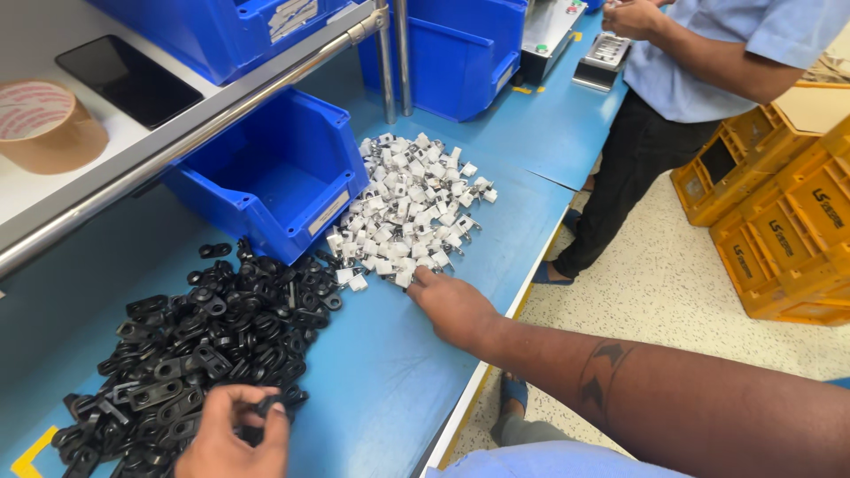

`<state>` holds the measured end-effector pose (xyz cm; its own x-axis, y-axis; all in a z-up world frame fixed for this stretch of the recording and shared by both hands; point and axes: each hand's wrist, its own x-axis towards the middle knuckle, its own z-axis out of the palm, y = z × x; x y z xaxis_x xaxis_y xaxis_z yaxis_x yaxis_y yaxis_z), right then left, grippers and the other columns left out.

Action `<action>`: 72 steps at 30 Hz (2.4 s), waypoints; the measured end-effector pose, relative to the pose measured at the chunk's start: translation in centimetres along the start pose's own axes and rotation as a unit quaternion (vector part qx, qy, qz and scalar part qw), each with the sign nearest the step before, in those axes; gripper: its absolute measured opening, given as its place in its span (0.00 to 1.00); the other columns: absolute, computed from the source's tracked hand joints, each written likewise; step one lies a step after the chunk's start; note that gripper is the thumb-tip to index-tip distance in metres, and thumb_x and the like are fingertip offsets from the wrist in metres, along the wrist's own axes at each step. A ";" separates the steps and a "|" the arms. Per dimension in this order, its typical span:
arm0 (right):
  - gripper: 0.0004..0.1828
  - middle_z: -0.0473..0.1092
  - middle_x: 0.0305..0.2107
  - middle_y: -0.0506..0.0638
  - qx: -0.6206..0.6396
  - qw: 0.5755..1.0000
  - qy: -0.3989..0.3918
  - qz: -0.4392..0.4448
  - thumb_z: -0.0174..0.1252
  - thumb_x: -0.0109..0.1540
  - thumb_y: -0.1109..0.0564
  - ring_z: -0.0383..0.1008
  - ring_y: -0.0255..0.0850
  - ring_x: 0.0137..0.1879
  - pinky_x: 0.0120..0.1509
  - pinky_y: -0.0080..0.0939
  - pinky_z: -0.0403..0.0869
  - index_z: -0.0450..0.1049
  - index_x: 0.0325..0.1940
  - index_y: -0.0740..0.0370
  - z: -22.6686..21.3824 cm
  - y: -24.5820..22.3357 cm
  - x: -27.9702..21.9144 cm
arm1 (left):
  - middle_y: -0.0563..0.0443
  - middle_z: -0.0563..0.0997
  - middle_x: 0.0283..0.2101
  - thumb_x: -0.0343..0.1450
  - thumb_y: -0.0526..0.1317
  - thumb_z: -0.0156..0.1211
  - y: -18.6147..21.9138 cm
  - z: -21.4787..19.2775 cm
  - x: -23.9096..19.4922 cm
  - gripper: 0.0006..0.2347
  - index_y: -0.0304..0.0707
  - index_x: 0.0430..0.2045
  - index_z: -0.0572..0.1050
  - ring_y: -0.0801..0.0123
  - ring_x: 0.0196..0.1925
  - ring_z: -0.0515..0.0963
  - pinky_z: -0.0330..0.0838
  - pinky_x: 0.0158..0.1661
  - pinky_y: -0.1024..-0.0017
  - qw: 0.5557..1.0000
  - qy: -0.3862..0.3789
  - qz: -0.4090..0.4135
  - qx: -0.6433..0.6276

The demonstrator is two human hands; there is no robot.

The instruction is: The person repeatedly picks black and white plastic electrical connector halves from piles on a blue workbench, presses them together by hand, and places the assembled units into a blue bin. The process is continuous and repetitive throughout the clip.

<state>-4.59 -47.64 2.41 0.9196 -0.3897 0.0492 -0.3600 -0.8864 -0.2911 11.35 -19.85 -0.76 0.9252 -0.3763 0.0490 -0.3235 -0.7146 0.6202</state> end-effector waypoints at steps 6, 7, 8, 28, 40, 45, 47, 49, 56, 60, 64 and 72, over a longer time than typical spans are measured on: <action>0.12 0.71 0.42 0.59 0.164 0.986 0.032 -0.005 0.62 0.57 0.68 0.74 0.54 0.48 0.53 0.48 0.72 0.74 0.45 0.67 -2.8 -0.8 0.0 | 0.50 0.89 0.34 0.63 0.36 0.75 -0.1 5.4 -0.5 0.15 0.38 0.41 0.79 0.68 0.30 0.82 0.72 0.29 0.73 0.971 -0.138 0.007 -0.193; 0.13 0.72 0.42 0.57 0.243 0.970 -0.005 0.025 0.62 0.57 0.66 0.77 0.50 0.45 0.50 0.45 0.74 0.74 0.45 0.67 -3.4 -1.0 0.0 | 0.47 0.89 0.35 0.63 0.37 0.76 0.1 6.7 -0.4 0.16 0.35 0.41 0.79 0.65 0.30 0.82 0.73 0.30 0.72 0.961 -0.170 -0.003 -0.216; 0.13 0.73 0.43 0.56 0.319 0.945 -0.042 0.053 0.62 0.56 0.65 0.79 0.46 0.41 0.46 0.43 0.76 0.74 0.46 0.67 -3.8 -1.5 -0.1 | 0.47 0.89 0.36 0.63 0.36 0.75 0.5 8.2 -0.5 0.16 0.34 0.42 0.79 0.66 0.33 0.84 0.75 0.33 0.72 0.951 -0.174 -0.020 -0.255; 0.19 0.74 0.45 0.55 0.632 0.763 0.030 0.135 0.69 0.54 0.65 0.76 0.38 0.48 0.55 0.37 0.75 0.81 0.50 0.69 -10.3 1.8 -5.8 | 0.51 0.86 0.39 0.68 0.39 0.65 19.3 3.0 -3.6 0.12 0.36 0.43 0.80 0.70 0.40 0.86 0.78 0.41 0.72 0.876 -0.319 -0.075 -0.353; 0.10 0.75 0.35 0.50 0.275 0.954 0.040 -0.110 0.66 0.58 0.59 0.76 0.40 0.38 0.43 0.41 0.74 0.79 0.43 0.62 -12.1 -5.3 -5.0 | 0.50 0.85 0.33 0.68 0.39 0.63 17.2 -2.7 -4.6 0.12 0.32 0.40 0.84 0.72 0.37 0.81 0.73 0.41 0.74 0.851 -0.245 -0.142 -0.443; 0.10 0.75 0.32 0.48 0.311 0.935 0.017 -0.171 0.66 0.58 0.59 0.76 0.38 0.35 0.38 0.37 0.74 0.79 0.43 0.62 -11.7 -5.3 -3.0 | 0.52 0.86 0.32 0.69 0.39 0.65 17.3 -4.8 -4.7 0.11 0.33 0.41 0.84 0.75 0.37 0.81 0.73 0.41 0.76 0.866 -0.198 -0.174 -0.424; 0.10 0.77 0.30 0.47 0.485 0.869 -0.088 -0.043 0.65 0.58 0.61 0.76 0.35 0.35 0.38 0.34 0.73 0.80 0.43 0.64 -11.5 -5.3 -0.9 | 0.52 0.86 0.31 0.68 0.38 0.65 18.2 -5.5 -4.4 0.12 0.36 0.43 0.83 0.75 0.36 0.82 0.74 0.41 0.76 0.890 -0.160 -0.149 -0.401; 0.09 0.78 0.29 0.47 0.586 0.795 -0.159 0.020 0.65 0.58 0.62 0.74 0.33 0.34 0.38 0.33 0.72 0.80 0.42 0.66 -11.8 -5.4 1.1 | 0.51 0.86 0.30 0.66 0.35 0.65 19.1 -6.2 -4.2 0.15 0.39 0.47 0.82 0.74 0.34 0.82 0.75 0.39 0.75 0.915 -0.117 -0.117 -0.367; 0.09 0.76 0.29 0.45 0.427 0.873 -0.089 -0.216 0.67 0.58 0.60 0.73 0.33 0.35 0.39 0.32 0.71 0.80 0.42 0.63 -15.4 -5.3 6.3 | 0.50 0.86 0.34 0.66 0.35 0.64 22.4 -8.1 -3.4 0.14 0.38 0.45 0.83 0.76 0.36 0.81 0.75 0.40 0.76 0.893 0.024 -0.152 -0.422; 0.12 0.73 0.36 0.45 0.315 0.859 -0.005 -0.404 0.65 0.59 0.61 0.73 0.32 0.37 0.41 0.32 0.71 0.76 0.46 0.60 -16.9 -5.0 6.4 | 0.54 0.86 0.35 0.66 0.35 0.63 24.1 -7.8 -2.8 0.14 0.36 0.45 0.83 0.78 0.36 0.82 0.76 0.41 0.76 0.855 0.055 -0.195 -0.477; 0.10 0.75 0.32 0.46 0.393 0.865 -0.073 -0.302 0.66 0.59 0.62 0.73 0.32 0.35 0.37 0.34 0.69 0.79 0.45 0.61 -16.9 -4.2 7.4 | 0.54 0.86 0.31 0.66 0.35 0.64 25.4 -7.4 -2.8 0.12 0.34 0.42 0.83 0.77 0.33 0.81 0.75 0.37 0.76 0.874 0.075 -0.187 -0.441; 0.10 0.75 0.32 0.54 0.682 0.632 -0.356 -0.098 0.59 0.61 0.64 0.69 0.36 0.32 0.40 0.34 0.70 0.78 0.44 0.74 -15.6 -5.5 9.0 | 0.53 0.81 0.35 0.69 0.36 0.67 26.5 -7.5 -6.1 0.14 0.35 0.50 0.82 0.77 0.35 0.80 0.76 0.38 0.79 0.902 0.193 -0.088 -0.375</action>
<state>3.22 -50.23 19.36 0.9380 0.3351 -0.0884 -0.2040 0.3279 -0.9224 -1.38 -32.11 21.27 0.9962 0.0403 0.0773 -0.0735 -0.0883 0.9934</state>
